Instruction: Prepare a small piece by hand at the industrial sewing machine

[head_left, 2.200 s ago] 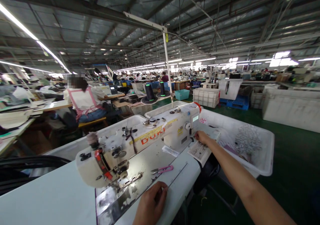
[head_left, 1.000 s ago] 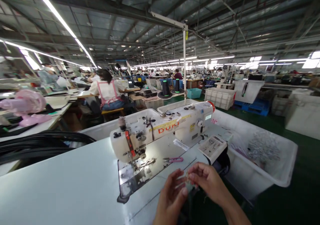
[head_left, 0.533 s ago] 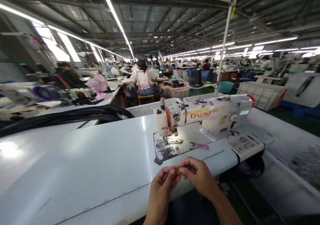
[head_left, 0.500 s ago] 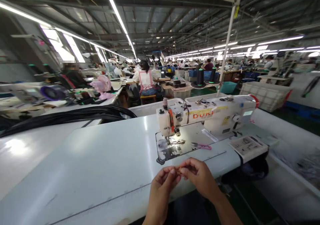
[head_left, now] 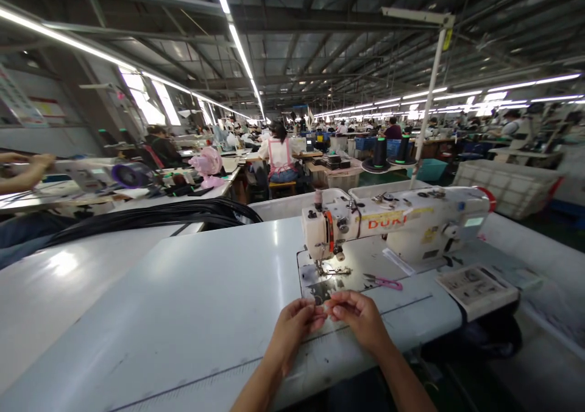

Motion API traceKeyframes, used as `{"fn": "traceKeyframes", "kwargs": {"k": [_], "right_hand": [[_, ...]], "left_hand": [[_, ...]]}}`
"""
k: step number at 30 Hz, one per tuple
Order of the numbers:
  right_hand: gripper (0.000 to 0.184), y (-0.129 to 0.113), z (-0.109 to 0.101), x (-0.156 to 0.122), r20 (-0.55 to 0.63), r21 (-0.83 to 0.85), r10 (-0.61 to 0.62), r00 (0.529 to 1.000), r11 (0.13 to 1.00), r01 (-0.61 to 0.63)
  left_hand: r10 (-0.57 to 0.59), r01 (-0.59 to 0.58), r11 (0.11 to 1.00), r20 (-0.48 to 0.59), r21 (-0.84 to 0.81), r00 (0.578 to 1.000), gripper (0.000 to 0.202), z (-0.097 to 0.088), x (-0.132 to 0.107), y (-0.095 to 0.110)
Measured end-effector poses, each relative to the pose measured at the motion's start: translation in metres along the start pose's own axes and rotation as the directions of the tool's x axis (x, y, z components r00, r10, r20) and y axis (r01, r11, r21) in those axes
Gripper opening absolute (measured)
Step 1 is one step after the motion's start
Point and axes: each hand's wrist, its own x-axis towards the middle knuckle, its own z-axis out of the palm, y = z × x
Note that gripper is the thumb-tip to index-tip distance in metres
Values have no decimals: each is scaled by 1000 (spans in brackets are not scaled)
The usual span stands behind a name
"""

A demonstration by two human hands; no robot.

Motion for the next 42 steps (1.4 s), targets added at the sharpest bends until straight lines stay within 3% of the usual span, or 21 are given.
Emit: {"fn": "traceKeyframes", "kwargs": {"k": [3, 5, 12, 15, 20, 23, 29, 34, 42], "right_hand": [[39, 4, -4, 8, 1, -28, -32, 999, 999, 32], [38, 9, -7, 12, -13, -58, -50, 999, 997, 50], [38, 16, -11, 17, -22, -13, -52, 998, 999, 52], [39, 15, -10, 17, -55, -10, -58, 997, 998, 57], [42, 17, -12, 16, -64, -23, -29, 998, 999, 27], [42, 17, -12, 16, -52, -29, -29, 998, 999, 28], [42, 15, -6, 17, -37, -71, -24, 999, 997, 21], [43, 15, -6, 18, -38, -67, -19, 999, 998, 17], [38, 19, -5, 17, -39, -129, -21, 999, 992, 16]], "left_hand": [[-22, 15, 998, 137, 58, 990, 8, 3, 10, 2], [-19, 13, 999, 167, 39, 986, 9, 4, 15, 0], [11, 4, 997, 175, -81, 984, 7, 1, 23, -8], [59, -48, 996, 170, -70, 984, 19, -1, 27, -11], [178, -180, 983, 62, 33, 982, 39, -4, 35, -19], [137, -139, 989, 56, 49, 989, 46, -3, 37, -19], [66, -67, 998, 125, 5, 990, 39, 0, 31, -12], [61, -59, 998, 87, -31, 994, 41, 0, 29, -11], [106, -116, 991, 157, 59, 982, 33, 1, 26, -11]]}}
